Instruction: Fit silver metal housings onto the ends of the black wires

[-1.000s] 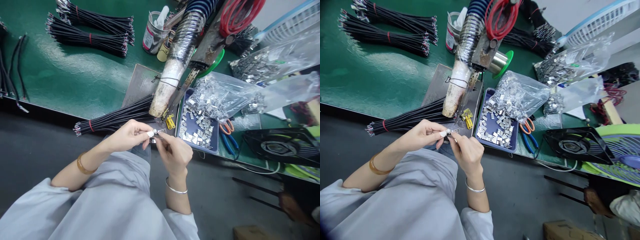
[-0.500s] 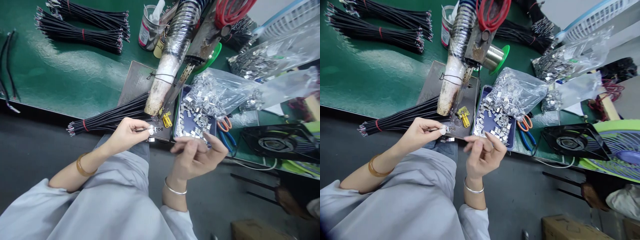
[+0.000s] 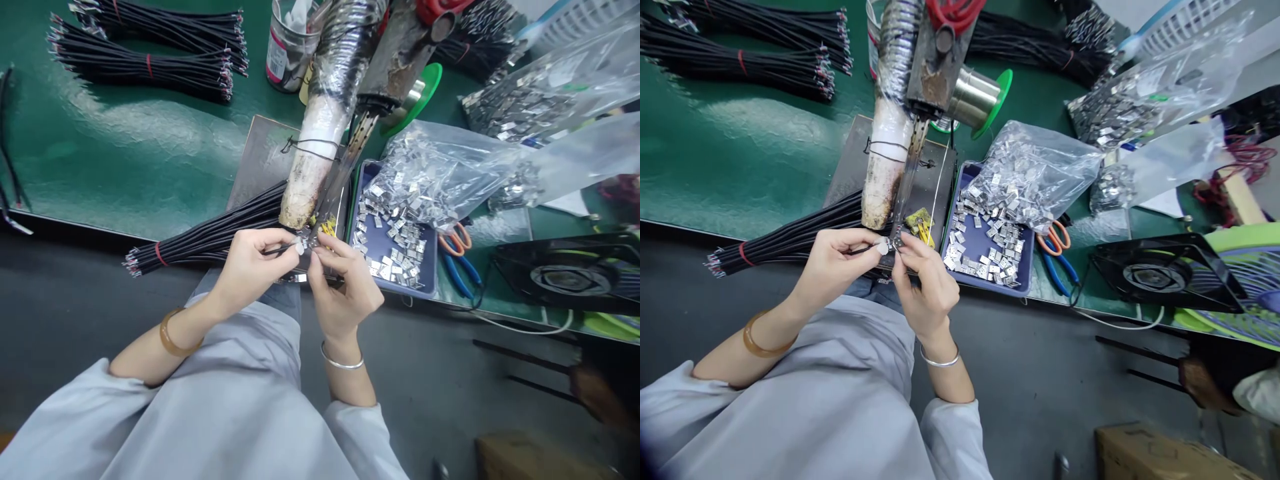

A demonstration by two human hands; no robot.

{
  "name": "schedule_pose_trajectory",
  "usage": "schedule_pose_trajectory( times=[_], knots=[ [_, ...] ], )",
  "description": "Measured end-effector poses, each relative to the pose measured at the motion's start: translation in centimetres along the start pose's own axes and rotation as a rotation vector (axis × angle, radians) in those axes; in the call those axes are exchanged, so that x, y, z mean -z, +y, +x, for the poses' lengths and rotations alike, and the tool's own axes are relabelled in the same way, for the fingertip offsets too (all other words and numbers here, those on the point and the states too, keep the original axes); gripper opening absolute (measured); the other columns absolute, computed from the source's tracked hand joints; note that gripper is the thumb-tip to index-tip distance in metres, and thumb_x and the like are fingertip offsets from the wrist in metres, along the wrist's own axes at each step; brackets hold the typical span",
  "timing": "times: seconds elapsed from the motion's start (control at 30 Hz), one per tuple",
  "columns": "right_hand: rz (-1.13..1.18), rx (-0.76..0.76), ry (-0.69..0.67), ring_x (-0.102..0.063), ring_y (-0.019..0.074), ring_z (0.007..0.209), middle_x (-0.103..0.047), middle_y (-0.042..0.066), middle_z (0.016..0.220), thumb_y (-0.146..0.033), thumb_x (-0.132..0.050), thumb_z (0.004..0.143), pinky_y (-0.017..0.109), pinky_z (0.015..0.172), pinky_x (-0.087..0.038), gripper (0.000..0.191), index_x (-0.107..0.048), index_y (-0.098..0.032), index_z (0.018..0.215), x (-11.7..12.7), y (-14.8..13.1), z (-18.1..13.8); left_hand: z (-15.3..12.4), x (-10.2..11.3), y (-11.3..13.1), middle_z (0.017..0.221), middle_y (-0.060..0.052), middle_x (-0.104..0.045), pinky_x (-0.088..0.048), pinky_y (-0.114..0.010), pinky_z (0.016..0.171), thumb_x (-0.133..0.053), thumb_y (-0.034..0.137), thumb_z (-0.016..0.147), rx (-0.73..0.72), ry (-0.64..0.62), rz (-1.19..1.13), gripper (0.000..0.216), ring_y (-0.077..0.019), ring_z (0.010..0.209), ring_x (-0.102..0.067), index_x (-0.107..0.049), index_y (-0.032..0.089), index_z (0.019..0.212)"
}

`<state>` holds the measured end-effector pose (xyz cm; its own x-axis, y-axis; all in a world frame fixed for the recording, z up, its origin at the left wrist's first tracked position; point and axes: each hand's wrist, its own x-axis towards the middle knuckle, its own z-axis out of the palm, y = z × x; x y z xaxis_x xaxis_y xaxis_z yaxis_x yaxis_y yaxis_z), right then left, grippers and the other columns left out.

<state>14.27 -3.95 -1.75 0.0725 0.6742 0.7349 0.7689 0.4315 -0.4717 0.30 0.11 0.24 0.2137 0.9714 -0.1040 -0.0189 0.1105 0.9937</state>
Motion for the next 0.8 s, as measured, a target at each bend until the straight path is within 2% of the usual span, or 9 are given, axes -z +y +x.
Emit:
schedule_pose_trajectory(
  times=[0.23,0.43,0.7,0.8],
  knots=[
    [0.030,-0.018,0.007,-0.080,0.0195,0.092,-0.082,0.004,0.102,-0.008,-0.074,0.088,0.033,0.080,-0.066,0.018,-0.067,-0.024,0.092,0.06,-0.34,0.58,-0.10,0.21,0.44,0.061,0.001,-0.065,-0.042,-0.015,0.051,-0.067,0.024,0.076,-0.068,0.024,0.023,0.017,-0.0074,0.055,-0.050,-0.080,0.013,0.074],
    [0.004,-0.008,-0.018,-0.080,0.0181,0.080,-0.082,0.005,0.103,-0.010,-0.072,0.088,0.032,0.071,-0.067,0.019,-0.060,-0.025,0.087,0.40,-0.39,0.35,-0.04,0.34,0.64,0.068,-0.002,-0.071,-0.047,-0.017,0.057,-0.066,0.025,0.077,0.020,-0.064,0.044,0.018,-0.0100,0.060,-0.057,-0.079,0.013,0.074],
    [0.039,-0.036,-0.014,-0.080,0.0197,0.086,-0.082,0.005,0.102,-0.009,-0.071,0.088,0.033,0.076,-0.067,0.018,-0.062,-0.025,0.090,0.38,-0.33,0.06,-0.03,0.37,0.42,0.072,-0.003,-0.074,-0.048,-0.018,0.059,-0.064,0.026,0.079,0.013,-0.074,0.083,0.021,-0.0110,0.063,-0.059,-0.080,0.013,0.078],
    [0.088,-0.072,-0.031,-0.080,0.0201,0.089,-0.082,0.004,0.100,-0.012,-0.069,0.091,0.032,0.075,-0.067,0.014,-0.063,-0.024,0.093,0.45,-0.03,-0.21,-0.28,0.65,0.06,0.064,0.000,-0.069,-0.042,-0.018,0.053,-0.064,0.026,0.083,-0.044,-0.109,0.157,0.022,-0.0083,0.054,-0.052,-0.081,0.012,0.080]
  ],
)
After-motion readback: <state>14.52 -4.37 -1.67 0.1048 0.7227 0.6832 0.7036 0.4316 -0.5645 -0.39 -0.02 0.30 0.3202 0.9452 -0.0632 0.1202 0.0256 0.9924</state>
